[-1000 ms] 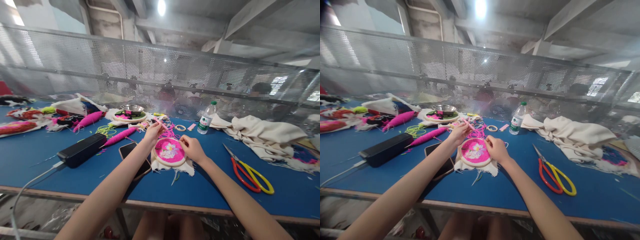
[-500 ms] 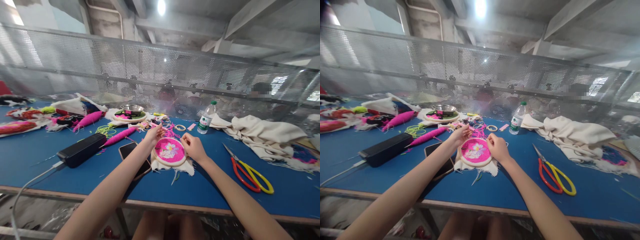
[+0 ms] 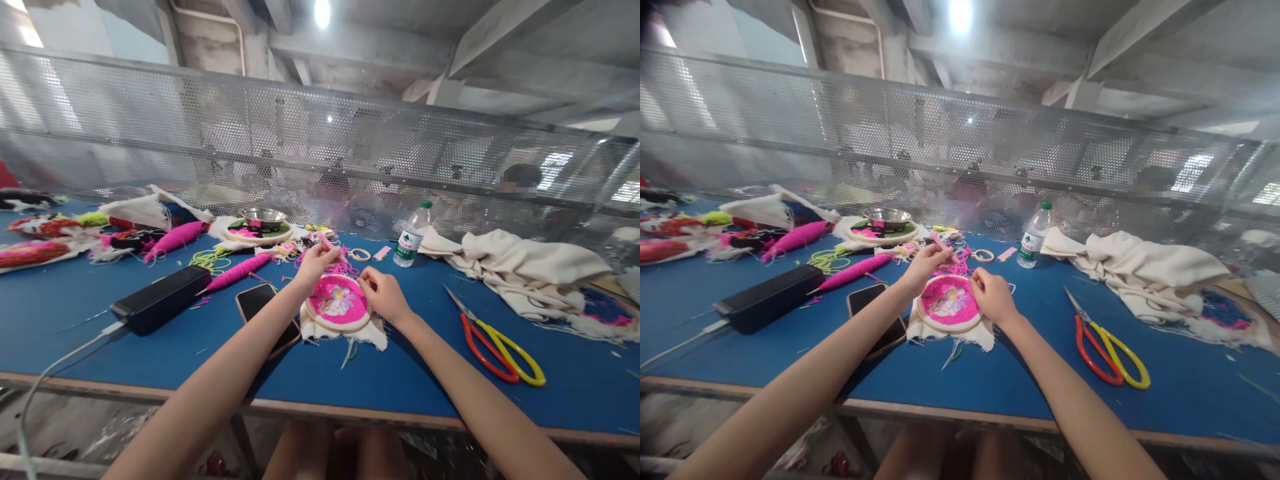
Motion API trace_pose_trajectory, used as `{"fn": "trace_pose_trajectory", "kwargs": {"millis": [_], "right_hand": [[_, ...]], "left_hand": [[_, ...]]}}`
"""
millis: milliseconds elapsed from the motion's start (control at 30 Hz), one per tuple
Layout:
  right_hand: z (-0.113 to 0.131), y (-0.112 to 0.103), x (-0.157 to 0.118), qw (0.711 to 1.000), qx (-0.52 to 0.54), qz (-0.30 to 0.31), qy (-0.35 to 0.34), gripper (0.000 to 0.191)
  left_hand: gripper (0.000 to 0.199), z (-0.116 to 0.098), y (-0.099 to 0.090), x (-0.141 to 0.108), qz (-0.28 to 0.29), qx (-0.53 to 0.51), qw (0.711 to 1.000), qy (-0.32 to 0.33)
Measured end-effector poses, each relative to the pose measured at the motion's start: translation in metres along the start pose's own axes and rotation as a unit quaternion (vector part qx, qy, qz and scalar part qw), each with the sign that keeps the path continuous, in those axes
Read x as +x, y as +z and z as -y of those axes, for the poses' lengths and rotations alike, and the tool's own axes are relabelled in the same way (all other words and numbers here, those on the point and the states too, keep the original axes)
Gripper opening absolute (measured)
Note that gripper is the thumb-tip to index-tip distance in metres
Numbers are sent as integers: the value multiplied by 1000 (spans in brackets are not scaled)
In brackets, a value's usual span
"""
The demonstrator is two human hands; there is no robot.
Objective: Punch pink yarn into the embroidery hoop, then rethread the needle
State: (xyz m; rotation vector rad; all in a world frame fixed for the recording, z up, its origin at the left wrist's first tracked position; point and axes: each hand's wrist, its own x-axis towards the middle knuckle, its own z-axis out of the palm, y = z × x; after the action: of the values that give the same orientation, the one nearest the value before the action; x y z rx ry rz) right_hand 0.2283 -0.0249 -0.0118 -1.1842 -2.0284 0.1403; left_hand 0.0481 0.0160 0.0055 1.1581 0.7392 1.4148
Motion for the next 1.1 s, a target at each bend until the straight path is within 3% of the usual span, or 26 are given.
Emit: {"fn": "trace_pose_trajectory", "kwargs": {"millis": [233, 400, 667, 867, 967, 1100], "right_hand": [[2, 0, -1, 997, 71, -18, 16, 18], [1, -1, 1, 994, 96, -21, 37, 18], [-4, -5, 3, 999, 44, -13, 25, 20], [3, -1, 0, 991, 131, 9, 37, 24], [-1, -2, 1, 991, 122, 20, 50, 34], [-16, -9, 11, 978, 167, -28, 118, 53]], "left_hand": [[20, 5, 8, -9, 93, 106, 990, 14], [27, 5, 2, -3, 54, 82, 995, 21], [35, 1, -4, 0, 18, 69, 997, 40], [30, 3, 6, -8, 111, 100, 989, 23], [26, 4, 6, -5, 105, 97, 990, 7], [26, -3, 0, -2, 137, 96, 985, -36]]}}
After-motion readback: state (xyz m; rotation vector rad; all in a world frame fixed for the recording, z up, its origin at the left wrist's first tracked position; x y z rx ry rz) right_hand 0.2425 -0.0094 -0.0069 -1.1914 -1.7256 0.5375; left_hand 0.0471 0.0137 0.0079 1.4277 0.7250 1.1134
